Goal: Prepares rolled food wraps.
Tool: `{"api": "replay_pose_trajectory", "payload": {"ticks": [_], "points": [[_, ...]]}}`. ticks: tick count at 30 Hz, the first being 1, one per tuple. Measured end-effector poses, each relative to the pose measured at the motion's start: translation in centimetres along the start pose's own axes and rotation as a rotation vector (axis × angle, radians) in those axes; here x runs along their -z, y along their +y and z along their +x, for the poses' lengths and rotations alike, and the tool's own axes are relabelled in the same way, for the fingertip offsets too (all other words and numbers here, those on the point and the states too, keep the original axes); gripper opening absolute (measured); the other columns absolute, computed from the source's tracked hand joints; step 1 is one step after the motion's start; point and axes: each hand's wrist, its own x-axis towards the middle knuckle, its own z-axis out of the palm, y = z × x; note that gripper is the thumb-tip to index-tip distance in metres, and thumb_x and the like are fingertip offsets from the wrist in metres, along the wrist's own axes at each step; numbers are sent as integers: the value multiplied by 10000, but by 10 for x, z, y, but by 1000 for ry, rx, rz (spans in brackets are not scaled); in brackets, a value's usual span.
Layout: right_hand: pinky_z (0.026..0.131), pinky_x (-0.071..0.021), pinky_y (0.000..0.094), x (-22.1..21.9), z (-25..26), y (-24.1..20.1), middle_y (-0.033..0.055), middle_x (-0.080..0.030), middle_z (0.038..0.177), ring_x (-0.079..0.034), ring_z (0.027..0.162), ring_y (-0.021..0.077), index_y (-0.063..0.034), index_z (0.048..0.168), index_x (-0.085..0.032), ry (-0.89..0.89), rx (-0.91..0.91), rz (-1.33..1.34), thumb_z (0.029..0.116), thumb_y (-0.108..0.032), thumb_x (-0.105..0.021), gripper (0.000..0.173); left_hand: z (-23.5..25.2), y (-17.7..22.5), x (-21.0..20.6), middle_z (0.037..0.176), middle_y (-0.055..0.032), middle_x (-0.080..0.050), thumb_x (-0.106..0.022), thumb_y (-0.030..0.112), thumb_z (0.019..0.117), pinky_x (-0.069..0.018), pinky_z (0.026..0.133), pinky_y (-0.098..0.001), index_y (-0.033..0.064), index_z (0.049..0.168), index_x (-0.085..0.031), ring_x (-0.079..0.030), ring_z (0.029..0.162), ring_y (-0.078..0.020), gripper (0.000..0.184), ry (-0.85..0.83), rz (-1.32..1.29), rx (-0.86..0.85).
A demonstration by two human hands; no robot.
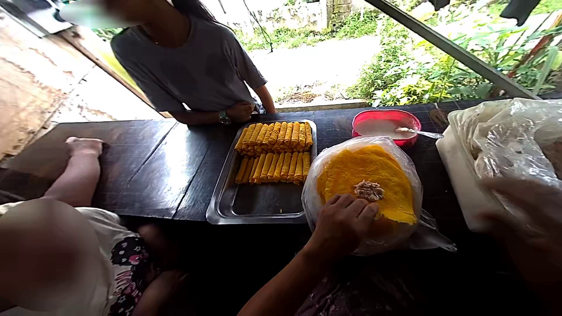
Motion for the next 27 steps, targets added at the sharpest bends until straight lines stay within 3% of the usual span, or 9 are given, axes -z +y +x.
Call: {"api": "replay_pose_trajectory", "payload": {"ticks": [2,4,7,11,14,17,19,24,27], "points": [[1034,-498,424,-58,-6,-18,94,-736,1129,-655,1158,234,-105,1236,-705,70,71,162,978,-546,-619,518,2,3,1,871,-15,-759,-618,106,975,-545,751,-295,131,991,-764,-706,820,-166,149,18,-11,27],[1004,-476,390,-95,-6,-29,15,-721,1037,-647,1068,178,-174,1232,-667,100,46,228,964,-590,-605,499,4,5,4,840,-21,-744,-611,110,981,-530,717,-298,120,993,-759,-687,778,-174,148,23,-32,64],[816,-498,397,-114,14,-26,40,-685,850,-638,832,194,-105,1054,-677,161,8,250,973,-501,-627,408,18,1,6,818,-38,-728,-616,132,991,-536,680,-312,108,983,-750,-682,738,-190,137,27,-26,118],[733,-508,423,-120,54,-14,77,-673,773,-635,749,231,-42,872,-706,104,-71,224,928,-425,-669,389,47,-18,0,785,-45,-704,-638,151,978,-548,654,-323,90,927,-742,-688,724,-193,131,12,41,146],[697,-522,482,-128,74,-5,102,-656,766,-648,737,261,-27,884,-700,-49,-174,237,914,-400,-708,375,64,-39,-4,796,-96,-695,-692,99,932,-565,639,-387,34,919,-736,-695,730,-248,79,-118,-11,180],[725,-512,548,-132,81,-2,136,-658,771,-657,771,318,-6,875,-690,-152,-227,238,888,-252,-785,264,78,-53,0,968,-169,-707,-726,156,937,-568,821,-466,-8,1071,-723,-701,924,-322,211,-406,-141,304],[754,-510,556,-134,78,-1,128,-667,799,-657,813,324,-15,881,-697,-158,-212,222,870,-240,-798,247,80,-57,1,1010,-194,-696,-734,180,937,-549,867,-485,-21,1121,-703,-684,981,-349,275,-509,-180,326],[803,-497,559,-130,60,0,115,-683,923,-646,903,325,-30,1017,-697,-136,-143,211,841,-389,-777,408,70,-49,9,1059,-166,-667,-733,279,939,-523,844,-506,37,1189,-688,-642,1034,-352,351,-565,-132,273],[828,-514,562,-121,58,-4,119,-684,974,-652,942,335,-39,1092,-686,-129,-130,205,875,-374,-758,405,67,-45,12,1058,-153,-682,-740,291,931,-520,819,-510,48,1186,-695,-649,1021,-345,355,-498,-95,243]]}}
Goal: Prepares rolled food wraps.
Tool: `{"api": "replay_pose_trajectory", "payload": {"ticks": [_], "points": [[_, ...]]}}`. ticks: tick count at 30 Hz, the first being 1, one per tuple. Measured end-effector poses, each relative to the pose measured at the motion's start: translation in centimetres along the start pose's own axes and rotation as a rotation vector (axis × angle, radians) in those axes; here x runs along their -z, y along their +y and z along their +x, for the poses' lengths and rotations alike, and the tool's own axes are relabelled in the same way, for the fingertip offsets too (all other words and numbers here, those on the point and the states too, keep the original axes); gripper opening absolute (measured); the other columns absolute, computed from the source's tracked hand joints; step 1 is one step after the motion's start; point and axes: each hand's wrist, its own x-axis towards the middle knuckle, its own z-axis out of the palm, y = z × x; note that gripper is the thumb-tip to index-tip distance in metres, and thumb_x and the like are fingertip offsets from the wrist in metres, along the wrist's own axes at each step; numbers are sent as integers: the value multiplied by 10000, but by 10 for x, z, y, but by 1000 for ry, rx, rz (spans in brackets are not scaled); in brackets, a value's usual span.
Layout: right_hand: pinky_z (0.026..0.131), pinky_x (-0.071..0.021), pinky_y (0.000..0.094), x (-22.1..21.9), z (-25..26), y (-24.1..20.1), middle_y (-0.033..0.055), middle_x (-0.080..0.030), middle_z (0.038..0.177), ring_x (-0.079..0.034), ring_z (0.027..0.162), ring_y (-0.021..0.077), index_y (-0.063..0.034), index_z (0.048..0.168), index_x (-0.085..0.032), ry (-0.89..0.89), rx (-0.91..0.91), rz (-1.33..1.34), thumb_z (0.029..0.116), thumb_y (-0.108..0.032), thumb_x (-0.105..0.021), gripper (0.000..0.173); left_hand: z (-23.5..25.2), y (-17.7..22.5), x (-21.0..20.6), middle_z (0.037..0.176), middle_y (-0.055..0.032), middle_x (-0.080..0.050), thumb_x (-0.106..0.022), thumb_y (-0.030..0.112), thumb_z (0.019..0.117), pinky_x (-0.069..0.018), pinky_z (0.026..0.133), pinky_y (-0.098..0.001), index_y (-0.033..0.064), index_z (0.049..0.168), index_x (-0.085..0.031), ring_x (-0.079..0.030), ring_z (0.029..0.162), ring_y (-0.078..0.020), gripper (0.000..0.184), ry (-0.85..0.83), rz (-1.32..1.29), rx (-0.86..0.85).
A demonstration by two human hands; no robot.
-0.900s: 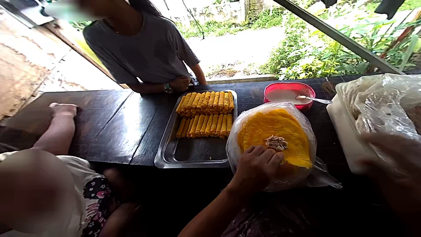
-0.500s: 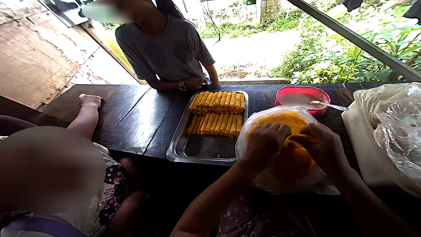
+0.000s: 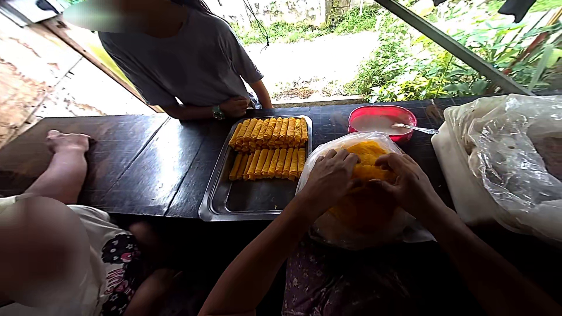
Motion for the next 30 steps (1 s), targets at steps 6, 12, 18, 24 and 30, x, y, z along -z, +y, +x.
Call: {"api": "replay_pose_trajectory", "payload": {"ticks": [6,12,18,24,30], "points": [[897,-539,498,-8,-27,-17,94,-738,1100,-682,1075,316,-118,1152,-764,84,257,-163,1022,-267,-549,292,-24,14,0,923,-95,-717,-677,189,953,-545,752,-443,79,1005,-774,-693,889,-280,156,112,145,-110],[882,-563,456,-21,-22,-9,138,-738,1051,-697,1017,338,-41,1117,-762,134,308,-298,993,-60,-519,274,-21,22,-34,880,-73,-714,-622,128,972,-541,727,-381,70,961,-777,-694,850,-243,166,323,208,-70],[829,-578,424,-12,-25,-15,138,-733,950,-706,937,333,-34,997,-780,109,306,-273,998,-135,-525,275,-26,34,-36,877,-85,-710,-600,11,924,-560,739,-359,56,913,-767,-702,864,-246,174,339,214,-45],[884,-573,426,-12,-10,-11,114,-745,1033,-701,1003,323,-78,1059,-799,44,305,-150,963,-144,-544,281,-25,35,-34,851,-96,-691,-672,127,915,-553,698,-362,45,861,-761,-689,831,-255,133,347,254,58],[849,-575,411,-17,-21,-10,102,-745,987,-706,970,311,-80,1015,-797,88,341,-203,986,-146,-491,315,-27,44,-40,785,-70,-674,-622,-10,868,-527,653,-324,58,765,-732,-674,778,-221,164,396,329,35]]}}
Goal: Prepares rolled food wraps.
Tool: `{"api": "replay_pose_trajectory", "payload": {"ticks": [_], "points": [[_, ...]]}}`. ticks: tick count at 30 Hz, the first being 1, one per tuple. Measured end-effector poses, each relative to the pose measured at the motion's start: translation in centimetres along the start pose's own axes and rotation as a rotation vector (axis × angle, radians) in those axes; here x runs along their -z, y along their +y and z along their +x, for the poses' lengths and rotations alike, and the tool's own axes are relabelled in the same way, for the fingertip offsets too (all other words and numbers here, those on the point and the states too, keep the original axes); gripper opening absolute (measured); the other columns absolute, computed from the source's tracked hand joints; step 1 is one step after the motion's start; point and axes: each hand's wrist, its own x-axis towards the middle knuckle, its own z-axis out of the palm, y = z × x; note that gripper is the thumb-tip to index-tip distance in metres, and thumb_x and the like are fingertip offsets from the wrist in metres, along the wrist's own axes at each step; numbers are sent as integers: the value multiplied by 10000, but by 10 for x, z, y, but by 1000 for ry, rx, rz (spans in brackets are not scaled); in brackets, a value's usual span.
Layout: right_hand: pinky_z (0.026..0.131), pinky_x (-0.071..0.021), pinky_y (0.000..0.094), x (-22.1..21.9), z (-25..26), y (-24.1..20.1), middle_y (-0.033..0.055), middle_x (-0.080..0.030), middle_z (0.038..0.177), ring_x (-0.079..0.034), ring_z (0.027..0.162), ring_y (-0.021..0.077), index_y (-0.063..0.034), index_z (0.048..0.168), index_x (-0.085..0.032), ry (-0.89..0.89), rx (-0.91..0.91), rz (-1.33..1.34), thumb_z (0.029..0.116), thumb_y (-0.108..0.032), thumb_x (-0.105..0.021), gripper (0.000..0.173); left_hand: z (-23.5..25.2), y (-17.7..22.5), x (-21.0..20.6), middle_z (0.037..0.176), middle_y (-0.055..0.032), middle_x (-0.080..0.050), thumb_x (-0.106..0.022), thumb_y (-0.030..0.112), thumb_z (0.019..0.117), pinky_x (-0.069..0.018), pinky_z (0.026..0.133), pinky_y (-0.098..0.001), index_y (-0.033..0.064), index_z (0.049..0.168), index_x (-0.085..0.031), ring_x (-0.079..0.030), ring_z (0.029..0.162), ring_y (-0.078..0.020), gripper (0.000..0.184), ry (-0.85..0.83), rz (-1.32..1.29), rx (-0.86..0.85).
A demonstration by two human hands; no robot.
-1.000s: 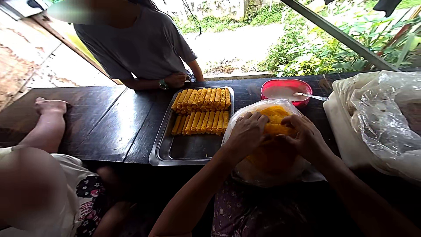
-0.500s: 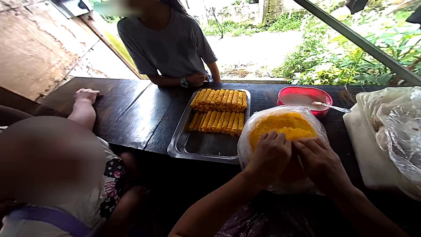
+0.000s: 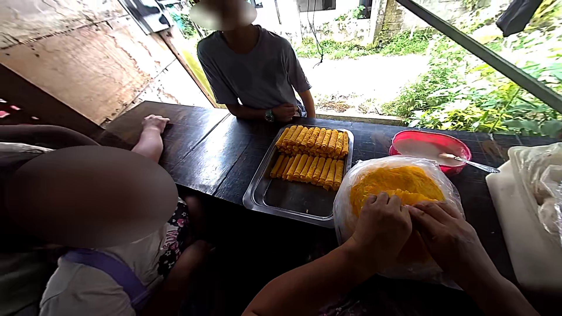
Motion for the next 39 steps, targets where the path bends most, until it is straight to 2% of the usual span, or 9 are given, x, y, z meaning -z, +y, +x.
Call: {"api": "replay_pose_trajectory", "payload": {"ticks": [10,15,18,20,22,26,30,35,39], "points": [[798,-560,428,-2,-7,7,97,-733,909,-697,903,313,-57,911,-770,41,70,-42,984,-141,-476,314,7,-7,-1,759,-73,-661,-605,-41,873,-524,671,-325,42,736,-698,-670,771,-219,186,-75,-87,-151],[802,-543,432,-1,-5,9,82,-725,897,-690,898,301,-86,898,-756,36,37,-31,1010,-246,-487,333,11,-12,3,782,-115,-673,-618,-59,869,-557,703,-358,1,766,-708,-690,788,-261,150,-118,-200,-181],[840,-497,463,4,-12,12,63,-740,963,-680,966,286,-136,963,-773,59,-44,8,1019,-370,-514,354,10,-17,6,826,-132,-688,-635,18,922,-576,752,-386,-2,861,-732,-699,813,-287,117,-175,-262,-173],[916,-472,500,8,-24,18,81,-735,1052,-665,1039,293,-145,1090,-770,94,-102,18,1032,-499,-491,453,6,-17,11,824,-125,-685,-652,76,935,-578,746,-388,8,903,-740,-698,805,-287,116,-196,-244,-156],[963,-453,510,12,-39,24,105,-718,1083,-643,1079,304,-149,1169,-755,144,-159,44,1018,-552,-504,498,1,-17,17,831,-117,-685,-670,123,940,-578,739,-389,19,950,-749,-696,810,-285,131,-207,-220,-144],[966,-450,429,12,-63,27,123,-692,1069,-626,1068,266,-162,1198,-735,246,-202,78,1035,-472,-548,397,4,-18,20,899,-123,-699,-664,255,968,-576,767,-410,25,1049,-760,-696,867,-298,262,-241,-252,-151],[956,-471,389,4,-71,27,125,-696,1076,-637,1065,248,-149,1213,-715,299,-210,73,1051,-384,-558,326,17,-9,11,969,-105,-727,-579,222,1025,-571,865,-362,45,1095,-767,-704,936,-260,268,-268,-411,-130],[965,-476,352,-5,-74,23,97,-703,1037,-644,1040,213,-158,1168,-734,354,-191,90,1046,-273,-584,224,21,-7,4,959,-105,-735,-615,184,994,-566,855,-358,51,1056,-770,-709,921,-254,213,-341,-504,-131],[966,-471,332,-9,-81,23,69,-699,1008,-637,1033,194,-182,1111,-741,363,-150,90,1039,-214,-597,165,2,0,-4,927,-76,-729,-624,178,991,-562,847,-331,81,1001,-770,-703,908,-227,176,-204,-443,-171]]}}
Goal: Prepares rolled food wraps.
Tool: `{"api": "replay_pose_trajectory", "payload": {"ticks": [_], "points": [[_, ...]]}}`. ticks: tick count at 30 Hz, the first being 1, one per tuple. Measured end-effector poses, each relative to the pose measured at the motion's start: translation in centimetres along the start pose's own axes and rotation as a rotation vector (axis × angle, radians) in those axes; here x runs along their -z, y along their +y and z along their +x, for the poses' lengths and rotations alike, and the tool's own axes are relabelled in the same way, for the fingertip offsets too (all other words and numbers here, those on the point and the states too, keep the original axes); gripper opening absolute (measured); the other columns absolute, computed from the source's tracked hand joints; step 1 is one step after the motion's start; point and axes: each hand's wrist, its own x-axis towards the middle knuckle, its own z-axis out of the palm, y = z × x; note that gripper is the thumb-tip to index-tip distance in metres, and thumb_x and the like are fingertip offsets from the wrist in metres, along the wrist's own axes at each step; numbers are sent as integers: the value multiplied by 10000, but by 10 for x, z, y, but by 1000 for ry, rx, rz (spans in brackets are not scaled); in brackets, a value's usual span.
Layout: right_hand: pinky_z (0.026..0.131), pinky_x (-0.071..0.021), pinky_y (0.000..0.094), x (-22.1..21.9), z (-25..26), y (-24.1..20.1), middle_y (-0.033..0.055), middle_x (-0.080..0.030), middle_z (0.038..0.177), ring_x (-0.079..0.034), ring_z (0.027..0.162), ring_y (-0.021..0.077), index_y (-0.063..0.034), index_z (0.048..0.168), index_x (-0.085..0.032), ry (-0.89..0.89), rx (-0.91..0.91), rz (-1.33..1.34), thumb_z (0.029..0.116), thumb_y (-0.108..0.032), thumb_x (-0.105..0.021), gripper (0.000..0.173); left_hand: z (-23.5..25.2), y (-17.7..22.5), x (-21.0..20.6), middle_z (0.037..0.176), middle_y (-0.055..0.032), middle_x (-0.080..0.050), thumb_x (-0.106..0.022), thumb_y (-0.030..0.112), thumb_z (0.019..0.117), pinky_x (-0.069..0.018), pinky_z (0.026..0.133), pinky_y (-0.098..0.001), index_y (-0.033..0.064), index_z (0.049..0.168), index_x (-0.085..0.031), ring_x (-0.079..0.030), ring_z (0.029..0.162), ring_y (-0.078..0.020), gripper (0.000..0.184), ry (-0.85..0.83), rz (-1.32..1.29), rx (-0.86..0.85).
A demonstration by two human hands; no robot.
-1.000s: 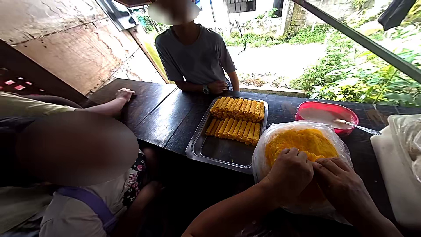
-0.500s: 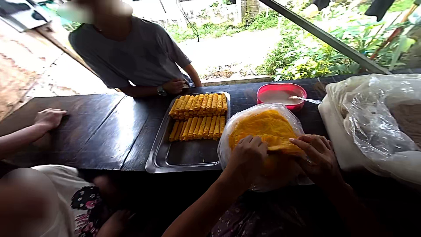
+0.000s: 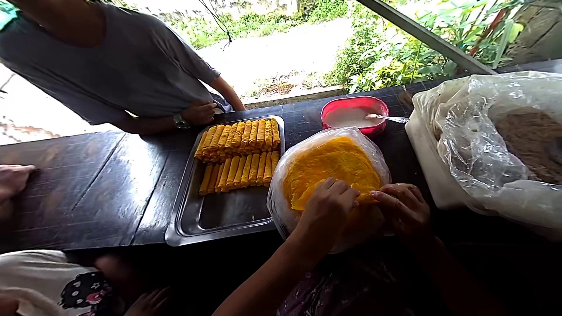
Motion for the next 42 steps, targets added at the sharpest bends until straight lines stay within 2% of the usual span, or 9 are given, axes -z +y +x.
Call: {"api": "replay_pose_trajectory", "payload": {"ticks": [7,12,16,20,24,28,35,39,42], "points": [[948,-475,319,2,-9,0,63,-697,1002,-631,1028,188,-188,1070,-754,-8,-19,4,1034,-214,-605,155,-18,5,-17,979,-55,-750,-598,85,986,-560,881,-326,98,1023,-783,-707,956,-224,190,152,189,-121],[856,-505,270,4,-4,-13,65,-700,906,-643,901,156,-142,1053,-778,29,-94,23,1026,-185,-596,189,-20,3,-16,1006,-52,-744,-593,47,958,-560,879,-339,160,1102,-782,-700,972,-236,263,151,215,-136],[890,-532,216,-1,5,-24,84,-688,937,-659,957,128,-96,1040,-751,88,-106,122,1008,-142,-614,147,-20,6,-16,1029,-58,-734,-588,62,948,-547,857,-362,203,1102,-791,-681,967,-256,291,140,248,-138],[1010,-515,274,-8,17,-34,95,-713,1047,-661,1091,175,-93,1023,-719,79,-27,111,1012,-125,-606,118,-19,3,-11,1056,-65,-743,-586,92,976,-555,905,-359,136,1085,-781,-695,1010,-244,227,127,153,-100],[1004,-521,303,-13,26,-45,71,-758,1041,-692,1067,202,-96,1033,-741,-20,-1,24,1011,-99,-571,172,-24,-3,5,1080,-89,-749,-539,62,1011,-537,988,-298,62,1048,-733,-707,1076,-212,198,107,-13,-28],[959,-533,330,-8,36,-56,39,-778,1007,-714,990,212,-88,1140,-747,-137,1,-107,1001,-61,-524,264,-30,-9,23,1032,-55,-762,-569,110,1010,-543,942,-299,85,1009,-763,-712,1024,-192,196,98,44,11],[853,-581,387,-8,63,-71,108,-738,964,-713,940,284,-57,1049,-769,-354,-51,-74,973,-186,-619,212,-25,-17,33,1007,-98,-726,-692,219,931,-562,864,-392,72,1102,-772,-694,960,-273,240,-35,108,63],[859,-575,345,-12,63,-64,98,-738,985,-703,943,258,-70,1026,-781,-386,-54,37,930,-140,-649,178,-24,-15,32,955,-82,-716,-702,246,925,-562,809,-408,86,1036,-774,-690,913,-265,208,-54,159,64],[862,-561,317,-12,62,-55,68,-741,977,-695,943,218,-85,1003,-776,-400,-21,116,958,-189,-622,191,-23,-11,32,893,-80,-711,-693,227,925,-553,768,-405,79,976,-760,-689,864,-262,170,-63,193,65]]}}
